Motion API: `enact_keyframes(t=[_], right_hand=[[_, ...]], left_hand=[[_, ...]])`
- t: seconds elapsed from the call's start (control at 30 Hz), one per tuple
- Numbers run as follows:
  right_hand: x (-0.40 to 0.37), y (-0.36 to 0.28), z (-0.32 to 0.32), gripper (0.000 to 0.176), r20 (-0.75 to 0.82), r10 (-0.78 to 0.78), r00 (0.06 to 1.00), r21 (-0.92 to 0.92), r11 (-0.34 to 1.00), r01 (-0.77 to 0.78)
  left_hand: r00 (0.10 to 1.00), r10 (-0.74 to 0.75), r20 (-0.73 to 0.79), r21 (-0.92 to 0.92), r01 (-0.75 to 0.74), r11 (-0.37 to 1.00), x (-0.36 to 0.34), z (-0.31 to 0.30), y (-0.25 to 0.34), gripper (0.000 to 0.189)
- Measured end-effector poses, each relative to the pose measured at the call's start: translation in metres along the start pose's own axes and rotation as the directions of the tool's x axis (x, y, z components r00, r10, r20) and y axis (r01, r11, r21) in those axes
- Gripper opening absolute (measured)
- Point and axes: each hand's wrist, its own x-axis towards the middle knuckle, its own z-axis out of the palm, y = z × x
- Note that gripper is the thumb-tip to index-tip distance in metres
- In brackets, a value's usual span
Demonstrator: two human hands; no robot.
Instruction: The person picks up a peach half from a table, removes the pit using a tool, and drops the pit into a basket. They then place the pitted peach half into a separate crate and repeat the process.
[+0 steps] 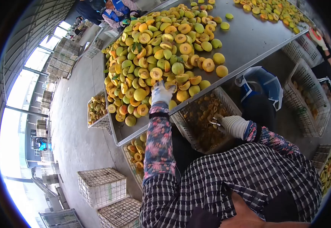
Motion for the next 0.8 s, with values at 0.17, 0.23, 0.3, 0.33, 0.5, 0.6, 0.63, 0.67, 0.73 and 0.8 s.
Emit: enact_keyframes(t=[0.17, 0.23, 0.3, 0.33, 0.5, 0.6, 0.63, 0.67, 0.73, 0.8], right_hand=[[-0.009, -0.004, -0.019, 0.036, 0.085, 0.066, 0.994, 0.131, 0.988, -0.077], [-0.008, 0.002, -0.014, 0.038, 0.008, -0.015, 1.000, 0.111, 0.994, 0.014], [-0.009, 0.003, -0.017, 0.039, -0.013, -0.064, 0.998, 0.113, 0.992, 0.065], [-0.005, 0.003, -0.013, 0.039, -0.119, -0.150, 0.981, 0.221, 0.960, 0.174], [-0.001, -0.025, -0.030, 0.034, -0.521, -0.168, 0.837, 0.529, 0.706, 0.471], [0.015, -0.036, -0.033, 0.038, -0.532, -0.149, 0.833, 0.690, 0.494, 0.529], [0.017, -0.041, -0.038, 0.040, -0.589, -0.165, 0.791, 0.633, 0.515, 0.579], [0.020, -0.041, -0.041, 0.042, -0.615, -0.176, 0.769, 0.607, 0.518, 0.603], [0.026, -0.038, -0.045, 0.046, -0.634, -0.193, 0.749, 0.591, 0.504, 0.630], [0.028, -0.037, -0.047, 0.046, -0.612, -0.204, 0.764, 0.618, 0.481, 0.622]], left_hand=[[0.997, -0.052, 0.062, 0.058, 0.048, 0.997, 0.012, 0.013, 0.016, 0.074], [0.984, -0.115, 0.139, -0.115, 0.131, 0.985, 0.003, -0.006, 0.020, 0.068], [0.980, -0.137, 0.143, -0.471, 0.189, 0.862, -0.009, -0.010, 0.011, 0.060], [0.984, -0.143, 0.105, -0.704, 0.175, 0.688, -0.015, 0.000, -0.001, 0.056], [0.994, 0.003, 0.110, -0.991, 0.110, -0.074, -0.094, -0.030, 0.045, 0.043], [0.990, 0.140, -0.023, -0.999, -0.028, 0.032, -0.108, 0.007, 0.043, 0.038], [0.990, 0.134, -0.043, -0.997, -0.052, 0.064, -0.114, 0.007, 0.049, 0.038], [0.990, 0.128, -0.063, -0.993, -0.076, 0.095, -0.120, 0.007, 0.055, 0.038], [0.989, 0.076, 0.126, -0.954, 0.142, -0.263, -0.127, 0.003, 0.067, 0.039], [0.908, 0.237, 0.345, -0.582, 0.405, -0.706, -0.125, -0.008, 0.071, 0.042]])
